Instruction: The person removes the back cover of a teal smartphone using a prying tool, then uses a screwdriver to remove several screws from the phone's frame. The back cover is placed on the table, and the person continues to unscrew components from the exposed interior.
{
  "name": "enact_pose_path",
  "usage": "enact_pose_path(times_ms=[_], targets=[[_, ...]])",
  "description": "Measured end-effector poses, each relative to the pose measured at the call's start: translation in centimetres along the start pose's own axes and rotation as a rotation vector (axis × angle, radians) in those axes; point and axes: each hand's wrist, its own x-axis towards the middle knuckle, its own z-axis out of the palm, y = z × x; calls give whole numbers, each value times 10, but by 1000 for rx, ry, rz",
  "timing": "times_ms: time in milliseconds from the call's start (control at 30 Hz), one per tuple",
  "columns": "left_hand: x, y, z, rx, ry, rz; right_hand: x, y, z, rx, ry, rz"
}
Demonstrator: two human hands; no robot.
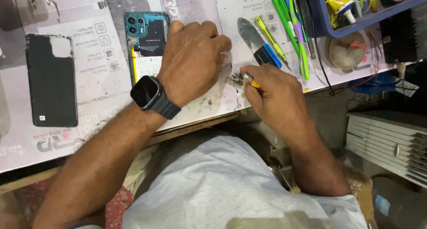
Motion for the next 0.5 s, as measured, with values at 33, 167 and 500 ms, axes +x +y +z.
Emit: enact_pose_path(times_ms=[33, 167, 500], targets=[[-2, 2, -1, 6, 37, 11, 2, -1, -1, -2, -25, 14], [-17, 10, -10, -34, -44, 39, 5, 0, 0, -9, -58, 38], [-30, 20, 2, -15, 74, 63, 0, -3, 9, -123, -51, 48]])
